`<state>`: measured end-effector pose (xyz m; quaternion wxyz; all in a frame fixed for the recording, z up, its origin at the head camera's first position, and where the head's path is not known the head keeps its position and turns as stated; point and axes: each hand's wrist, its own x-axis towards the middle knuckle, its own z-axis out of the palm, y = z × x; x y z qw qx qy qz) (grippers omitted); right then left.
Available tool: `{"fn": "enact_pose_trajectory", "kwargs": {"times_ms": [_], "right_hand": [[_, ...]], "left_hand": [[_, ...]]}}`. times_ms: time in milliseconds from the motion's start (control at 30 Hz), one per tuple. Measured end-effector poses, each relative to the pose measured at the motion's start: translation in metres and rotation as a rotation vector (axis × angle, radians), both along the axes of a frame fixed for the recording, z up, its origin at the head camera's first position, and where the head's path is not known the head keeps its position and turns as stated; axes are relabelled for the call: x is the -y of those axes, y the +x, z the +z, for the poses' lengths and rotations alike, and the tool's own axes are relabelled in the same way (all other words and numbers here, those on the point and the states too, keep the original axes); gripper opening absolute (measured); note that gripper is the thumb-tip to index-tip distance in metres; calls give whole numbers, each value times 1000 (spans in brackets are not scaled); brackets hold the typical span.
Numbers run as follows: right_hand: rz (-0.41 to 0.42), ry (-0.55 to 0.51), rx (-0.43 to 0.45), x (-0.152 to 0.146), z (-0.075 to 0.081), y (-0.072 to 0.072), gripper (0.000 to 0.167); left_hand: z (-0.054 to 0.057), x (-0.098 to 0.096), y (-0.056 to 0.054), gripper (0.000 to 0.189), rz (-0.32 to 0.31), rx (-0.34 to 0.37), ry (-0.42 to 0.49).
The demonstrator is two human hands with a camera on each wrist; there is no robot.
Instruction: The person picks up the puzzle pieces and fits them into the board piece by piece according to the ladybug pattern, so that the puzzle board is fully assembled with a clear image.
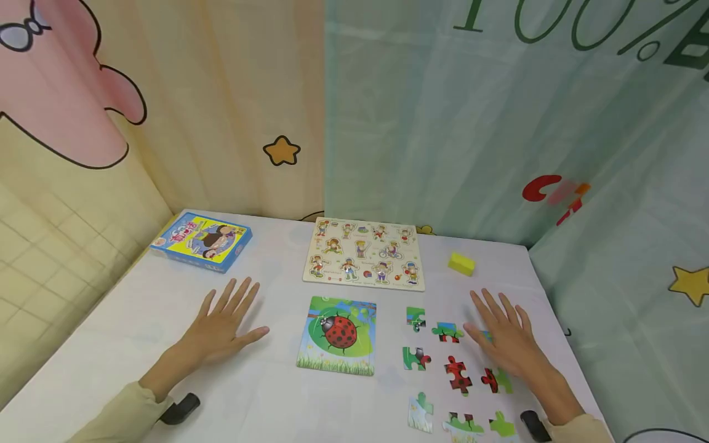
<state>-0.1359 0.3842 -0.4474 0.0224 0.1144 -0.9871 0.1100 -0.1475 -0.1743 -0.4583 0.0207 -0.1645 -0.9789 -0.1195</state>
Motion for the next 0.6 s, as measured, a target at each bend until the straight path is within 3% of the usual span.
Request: {"fn": "enact_pose_trajectory", "kwargs": {"times_ms": [267,500,600], "right_hand": [[43,-21,34,34,-1,-8,75],[87,-30,66,59,-6,-14,74],[111,-49,78,67,-7,-20,74]], "left_hand": [[-4,-34,-4,104,-108,56,146],[-6,-56,-4,118,-167,303,300],[-7,-64,-8,121,-191,364,344]]}}
